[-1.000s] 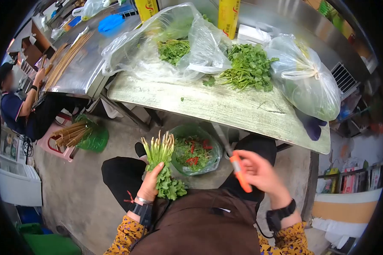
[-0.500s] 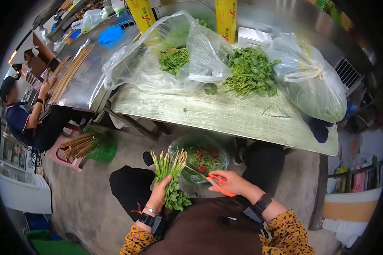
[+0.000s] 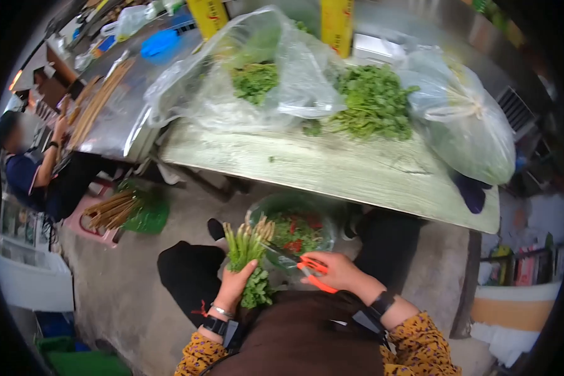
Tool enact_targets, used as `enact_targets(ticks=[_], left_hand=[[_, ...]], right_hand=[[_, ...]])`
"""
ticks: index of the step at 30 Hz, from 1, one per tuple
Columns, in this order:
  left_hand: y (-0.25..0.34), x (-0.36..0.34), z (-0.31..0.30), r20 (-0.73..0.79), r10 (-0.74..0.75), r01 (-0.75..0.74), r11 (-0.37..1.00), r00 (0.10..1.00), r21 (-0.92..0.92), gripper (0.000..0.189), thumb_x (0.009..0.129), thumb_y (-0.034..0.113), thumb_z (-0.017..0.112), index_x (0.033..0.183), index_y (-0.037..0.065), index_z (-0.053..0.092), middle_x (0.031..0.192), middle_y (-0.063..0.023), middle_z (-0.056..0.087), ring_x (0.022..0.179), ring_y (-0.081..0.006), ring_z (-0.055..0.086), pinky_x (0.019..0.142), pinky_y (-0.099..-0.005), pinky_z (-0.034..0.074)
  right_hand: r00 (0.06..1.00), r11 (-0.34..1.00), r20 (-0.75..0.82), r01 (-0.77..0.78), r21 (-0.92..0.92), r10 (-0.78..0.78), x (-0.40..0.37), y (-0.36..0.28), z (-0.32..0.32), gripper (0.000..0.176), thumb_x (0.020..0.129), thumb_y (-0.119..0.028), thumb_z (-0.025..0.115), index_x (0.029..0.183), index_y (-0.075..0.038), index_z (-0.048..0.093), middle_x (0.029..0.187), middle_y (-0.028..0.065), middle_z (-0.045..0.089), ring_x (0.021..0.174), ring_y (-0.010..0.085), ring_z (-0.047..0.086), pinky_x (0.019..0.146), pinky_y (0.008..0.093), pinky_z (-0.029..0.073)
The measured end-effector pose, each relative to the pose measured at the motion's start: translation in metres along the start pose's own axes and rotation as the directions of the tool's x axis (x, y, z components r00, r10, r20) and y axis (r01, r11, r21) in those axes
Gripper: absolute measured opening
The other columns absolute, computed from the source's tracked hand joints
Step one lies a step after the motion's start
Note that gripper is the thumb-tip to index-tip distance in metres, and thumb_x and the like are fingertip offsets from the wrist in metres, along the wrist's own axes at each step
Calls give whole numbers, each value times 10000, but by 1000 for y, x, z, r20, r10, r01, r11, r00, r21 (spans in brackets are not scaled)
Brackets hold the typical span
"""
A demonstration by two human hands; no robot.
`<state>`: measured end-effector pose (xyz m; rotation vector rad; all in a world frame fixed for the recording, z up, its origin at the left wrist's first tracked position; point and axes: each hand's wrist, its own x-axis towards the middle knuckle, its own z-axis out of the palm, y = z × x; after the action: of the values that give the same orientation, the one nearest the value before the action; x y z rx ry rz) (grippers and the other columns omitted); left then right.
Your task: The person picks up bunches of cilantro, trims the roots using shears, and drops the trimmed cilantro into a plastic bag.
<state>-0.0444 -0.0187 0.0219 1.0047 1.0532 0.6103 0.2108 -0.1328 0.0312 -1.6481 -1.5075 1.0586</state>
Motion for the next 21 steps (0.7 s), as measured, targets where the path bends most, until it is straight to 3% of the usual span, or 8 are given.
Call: enact_targets(ticks=[3, 5, 9, 11, 17, 19, 21], left_hand=[[-2, 1, 2, 2, 19, -19, 1000, 1000, 22, 269, 875, 128, 674, 1089, -29, 636, 999, -39, 673, 859, -109, 617, 756, -264, 490], [-13, 5, -4, -16, 87, -84, 985, 996, 150, 272, 863, 132, 685, 1075, -33, 637, 979, -40, 677, 845, -103, 616, 749, -259, 490], [-3, 5, 2, 47, 81, -90, 968, 996, 232, 264, 860, 136, 687, 1058, -33, 641, 964, -37, 680, 845, -98, 613, 755, -257, 489], [-4, 5, 5, 74, 65, -80, 974, 995, 210, 266, 861, 137, 686, 1061, -33, 641, 965, -38, 680, 847, -97, 613, 756, -257, 489], [-4, 6, 2, 84, 15, -27, 989, 996, 148, 278, 871, 147, 680, 1083, -27, 638, 992, -36, 676, 869, -100, 612, 771, -260, 491], [2, 4, 6, 60, -91, 87, 994, 994, 64, 288, 878, 152, 673, 1106, -19, 628, 1019, -33, 669, 894, -103, 608, 787, -257, 486], [-2, 6, 5, 60, -63, 60, 997, 996, 58, 300, 881, 154, 670, 1123, -16, 620, 1036, -33, 665, 911, -103, 604, 798, -256, 483]], right_hand=[[996, 997, 47, -82, -1, 82, 2, -9, -5, 614, 713, -363, 819, 1209, -85, 586, 1053, 107, 669, 944, 237, 658, 826, 320, 512], [985, 988, 83, -151, -20, 152, 2, -12, -3, 627, 712, -333, 829, 1220, -68, 576, 1082, 116, 663, 981, 222, 651, 858, 319, 508], [994, 994, 37, -99, -42, 100, 4, -6, 2, 624, 714, -343, 825, 1218, -73, 575, 1072, 118, 664, 976, 232, 653, 850, 325, 511], [993, 993, 21, -113, -20, 113, 7, -8, 4, 603, 719, -426, 795, 1186, -103, 591, 1027, 108, 677, 935, 276, 660, 805, 344, 519], [983, 984, 76, -173, 49, 169, 10, -15, 3, 574, 736, -377, 800, 1183, -83, 592, 1000, 118, 681, 890, 230, 667, 782, 318, 517], [986, 987, 62, -156, 31, 153, 11, -9, 5, 560, 740, -371, 799, 1173, -77, 598, 976, 116, 685, 865, 220, 669, 763, 310, 517], [989, 990, 49, -143, 19, 141, 11, -7, 5, 547, 745, -364, 799, 1164, -71, 605, 951, 114, 689, 839, 211, 671, 744, 302, 516]])
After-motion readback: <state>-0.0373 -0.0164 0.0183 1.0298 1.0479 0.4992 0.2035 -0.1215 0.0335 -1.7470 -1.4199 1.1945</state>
